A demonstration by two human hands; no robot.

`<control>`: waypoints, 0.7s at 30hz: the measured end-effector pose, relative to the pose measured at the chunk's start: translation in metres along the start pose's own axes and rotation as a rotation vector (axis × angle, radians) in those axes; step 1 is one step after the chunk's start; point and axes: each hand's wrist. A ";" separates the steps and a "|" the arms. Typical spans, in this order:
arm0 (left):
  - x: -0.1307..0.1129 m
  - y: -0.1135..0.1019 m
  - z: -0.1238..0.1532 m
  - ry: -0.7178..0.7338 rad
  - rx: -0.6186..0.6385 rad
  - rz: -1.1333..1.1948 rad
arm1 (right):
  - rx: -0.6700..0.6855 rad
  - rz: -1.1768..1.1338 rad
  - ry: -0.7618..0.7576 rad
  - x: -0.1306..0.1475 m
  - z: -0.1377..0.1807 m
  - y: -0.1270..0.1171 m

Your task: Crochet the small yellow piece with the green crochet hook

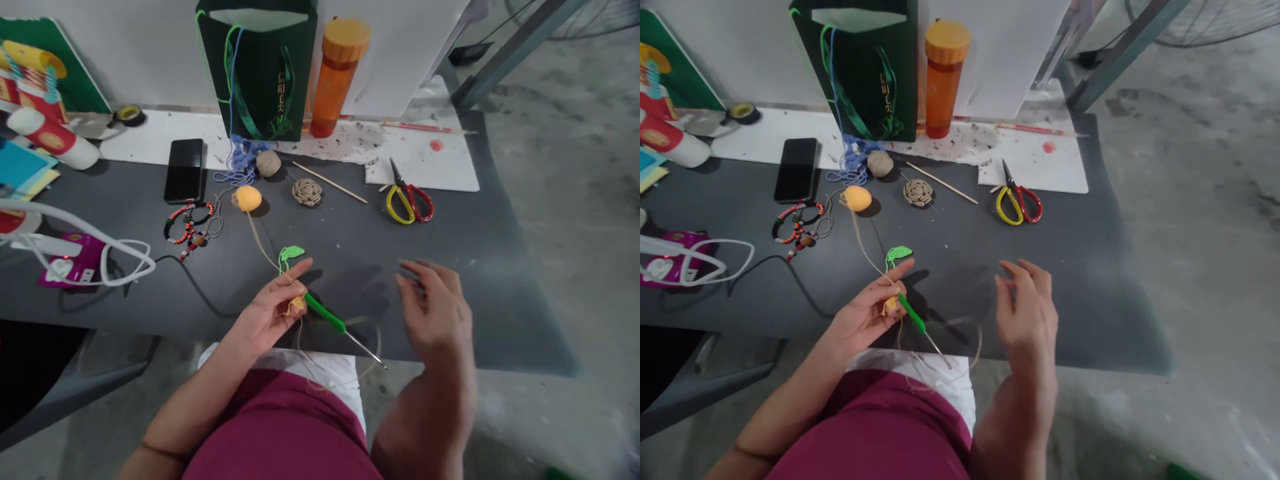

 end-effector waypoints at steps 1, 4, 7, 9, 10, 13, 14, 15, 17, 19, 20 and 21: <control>0.000 -0.003 0.005 -0.001 -0.020 -0.011 | -0.021 -0.009 -0.004 0.009 0.000 0.003; -0.001 -0.010 0.018 -0.006 -0.056 -0.052 | -0.112 -0.108 0.014 0.036 0.004 0.009; 0.000 -0.013 0.026 0.050 -0.058 -0.097 | 0.003 -0.307 0.131 0.061 0.011 0.008; 0.000 -0.012 0.029 0.100 -0.034 -0.128 | 0.267 -0.557 0.144 0.074 0.016 0.009; -0.001 -0.012 0.030 0.122 -0.019 -0.146 | 0.429 -0.670 0.139 0.080 0.019 0.011; -0.002 -0.010 0.034 0.156 0.005 -0.207 | 0.818 -0.898 0.097 0.089 0.027 0.022; -0.002 -0.010 0.035 0.159 0.003 -0.230 | 0.880 -0.957 0.096 0.091 0.029 0.026; -0.003 -0.010 0.036 0.161 -0.005 -0.255 | 0.899 -1.002 0.110 0.093 0.031 0.030; -0.003 -0.012 0.036 0.173 -0.026 -0.306 | 0.887 -1.043 0.134 0.095 0.033 0.036; -0.003 -0.015 0.036 0.182 -0.038 -0.350 | 0.863 -1.043 0.144 0.097 0.033 0.038; -0.002 -0.016 0.035 0.182 -0.038 -0.364 | 0.844 -1.044 0.141 0.098 0.033 0.039; -0.002 -0.018 0.034 0.178 -0.036 -0.374 | 0.812 -1.049 0.134 0.100 0.033 0.039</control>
Point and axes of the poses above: each hand's wrist, its own z-axis away from the middle knuckle, its own y-axis out of the palm, x = y × z, and after that the axes turned 11 degrees about z, right-handed
